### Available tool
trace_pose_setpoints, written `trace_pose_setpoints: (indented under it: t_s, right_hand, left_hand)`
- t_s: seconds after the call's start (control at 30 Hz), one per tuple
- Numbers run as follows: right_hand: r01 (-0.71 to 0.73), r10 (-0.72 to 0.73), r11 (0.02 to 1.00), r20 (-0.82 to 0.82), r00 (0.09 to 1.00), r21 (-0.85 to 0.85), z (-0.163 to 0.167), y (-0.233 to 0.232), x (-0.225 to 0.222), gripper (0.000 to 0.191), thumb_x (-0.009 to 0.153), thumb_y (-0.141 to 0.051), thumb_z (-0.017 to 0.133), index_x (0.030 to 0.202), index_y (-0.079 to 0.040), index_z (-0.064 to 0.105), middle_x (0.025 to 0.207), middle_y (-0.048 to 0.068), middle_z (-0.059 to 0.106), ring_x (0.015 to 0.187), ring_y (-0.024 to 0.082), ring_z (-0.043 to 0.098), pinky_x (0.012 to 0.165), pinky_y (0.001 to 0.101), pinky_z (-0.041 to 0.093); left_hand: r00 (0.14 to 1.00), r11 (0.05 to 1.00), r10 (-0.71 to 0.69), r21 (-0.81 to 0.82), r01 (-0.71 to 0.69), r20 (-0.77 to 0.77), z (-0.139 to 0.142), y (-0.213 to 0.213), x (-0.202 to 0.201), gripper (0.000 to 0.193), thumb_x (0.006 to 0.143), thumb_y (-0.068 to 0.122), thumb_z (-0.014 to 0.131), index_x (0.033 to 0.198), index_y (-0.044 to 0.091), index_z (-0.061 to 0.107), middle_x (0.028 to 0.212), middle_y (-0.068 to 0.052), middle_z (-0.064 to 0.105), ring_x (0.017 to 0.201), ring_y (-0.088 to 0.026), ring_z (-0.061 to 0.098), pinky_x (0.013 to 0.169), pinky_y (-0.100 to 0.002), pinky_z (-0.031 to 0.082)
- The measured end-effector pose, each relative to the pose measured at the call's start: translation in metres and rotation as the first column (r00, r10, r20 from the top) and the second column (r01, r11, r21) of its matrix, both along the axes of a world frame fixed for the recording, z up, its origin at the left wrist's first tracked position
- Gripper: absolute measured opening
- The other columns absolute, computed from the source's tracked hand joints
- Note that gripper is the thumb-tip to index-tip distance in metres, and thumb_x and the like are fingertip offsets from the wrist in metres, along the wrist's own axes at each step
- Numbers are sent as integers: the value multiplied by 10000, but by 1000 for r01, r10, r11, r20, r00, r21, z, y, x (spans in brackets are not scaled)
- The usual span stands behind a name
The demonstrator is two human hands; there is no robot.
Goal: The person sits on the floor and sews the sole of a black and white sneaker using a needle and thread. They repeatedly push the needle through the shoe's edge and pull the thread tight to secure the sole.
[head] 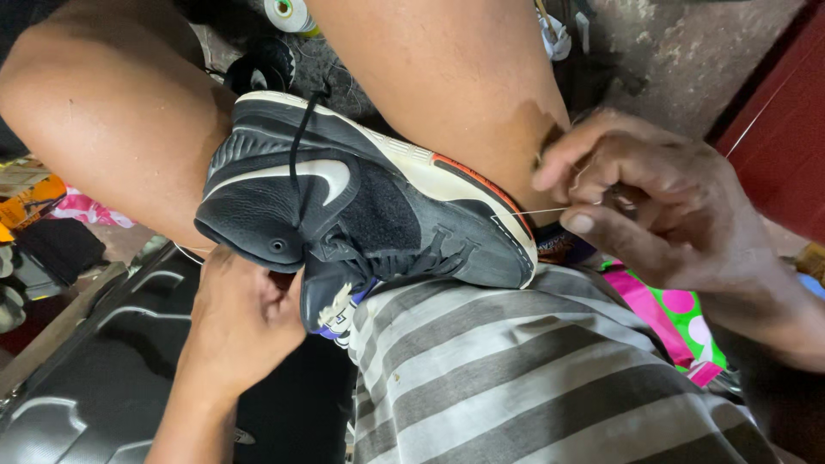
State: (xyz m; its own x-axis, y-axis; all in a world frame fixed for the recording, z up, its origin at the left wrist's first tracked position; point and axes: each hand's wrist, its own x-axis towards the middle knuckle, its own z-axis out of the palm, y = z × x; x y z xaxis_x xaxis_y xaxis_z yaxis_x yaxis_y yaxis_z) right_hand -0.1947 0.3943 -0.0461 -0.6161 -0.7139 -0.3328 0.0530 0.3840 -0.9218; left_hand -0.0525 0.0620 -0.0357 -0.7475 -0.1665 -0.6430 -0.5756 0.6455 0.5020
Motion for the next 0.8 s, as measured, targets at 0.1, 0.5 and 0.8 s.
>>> trace_pose_setpoints:
  t_s: [0.1,0.5,0.8]
  right_hand:
    - [129,-76,929,162,984,-346,-3,-20,5,196,1054,-169,570,877,-88,545,1036,108,676,904,170,668,789,343,582]
    - [-25,4,991,-159,987,-130,-16,-81,22,200,1017,-89,624,839,-46,543,766,28,530,659,106,502,608,298,397]
    - [270,-289,920,-25,957,-284,-16,-32,-4,441,1086,-387,383,894,-54,598,1102,130,630,744,55,598,524,152,461]
  left_hand:
    - [924,966,-257,-96,239,-284,-2,0,-11,183,866,164,710,993,32,711,938,-189,719,880,-422,666,771,-480,512]
    - [985,978,-128,148,144,-115,-3,-24,-11,165,794,99,712,715,31,585,623,-146,578,626,-372,583,629,-441,465]
    - [967,908,-177,349,232,-183,20,-43,-7,627,686,71,759,1297,47,619,1190,-205,645,1106,-300,639,904,-376,496]
